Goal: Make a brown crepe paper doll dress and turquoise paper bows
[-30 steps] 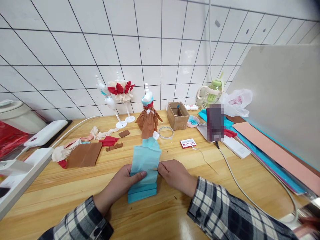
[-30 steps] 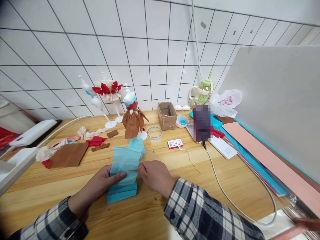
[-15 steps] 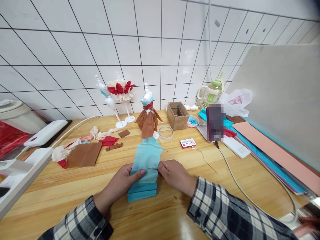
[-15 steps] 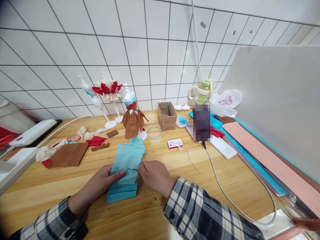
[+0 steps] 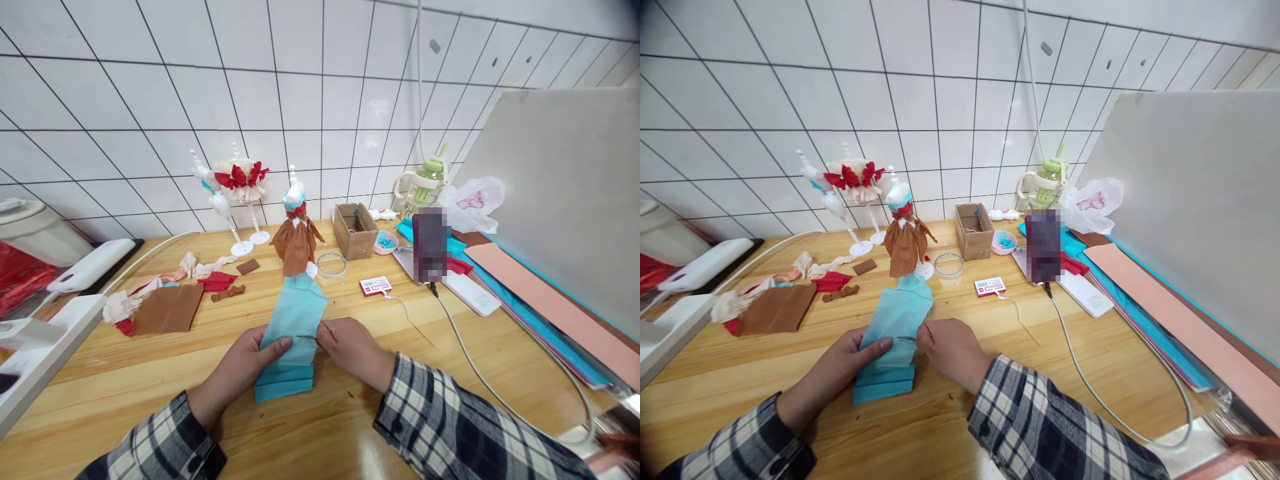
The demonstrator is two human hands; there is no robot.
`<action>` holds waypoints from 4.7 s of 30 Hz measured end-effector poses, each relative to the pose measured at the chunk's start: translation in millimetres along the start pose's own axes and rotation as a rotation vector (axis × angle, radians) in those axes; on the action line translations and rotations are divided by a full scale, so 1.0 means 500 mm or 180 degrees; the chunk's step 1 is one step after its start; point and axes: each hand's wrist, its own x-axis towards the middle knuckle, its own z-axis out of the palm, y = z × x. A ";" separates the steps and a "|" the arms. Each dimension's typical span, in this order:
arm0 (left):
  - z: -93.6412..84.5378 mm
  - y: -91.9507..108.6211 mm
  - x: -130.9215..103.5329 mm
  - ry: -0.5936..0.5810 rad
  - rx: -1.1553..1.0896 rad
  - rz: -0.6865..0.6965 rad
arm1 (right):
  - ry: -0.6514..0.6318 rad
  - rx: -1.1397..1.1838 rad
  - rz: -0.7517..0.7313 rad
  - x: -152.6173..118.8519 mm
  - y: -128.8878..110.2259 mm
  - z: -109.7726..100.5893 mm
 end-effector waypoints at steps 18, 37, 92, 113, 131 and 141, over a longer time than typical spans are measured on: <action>-0.005 -0.008 0.003 0.0018 -0.0135 0.0006 | 0.0077 0.0088 -0.0019 0.001 0.003 -0.002; -0.007 -0.009 0.004 -0.0022 0.0062 0.0133 | 0.0032 0.0093 0.0089 0.004 0.002 -0.007; -0.001 0.004 -0.004 0.0029 0.0115 0.0028 | -0.0108 0.0357 0.0079 0.001 0.005 -0.014; 0.001 0.000 -0.002 0.0035 -0.0044 -0.0021 | -0.0150 0.0277 0.0099 0.004 0.004 0.000; 0.004 -0.002 -0.003 0.0086 -0.0019 0.0011 | -0.0051 0.0152 0.0159 0.003 0.001 -0.004; -0.004 -0.006 0.001 -0.0012 -0.0241 -0.0046 | -0.0168 0.0403 -0.0077 0.005 0.006 0.002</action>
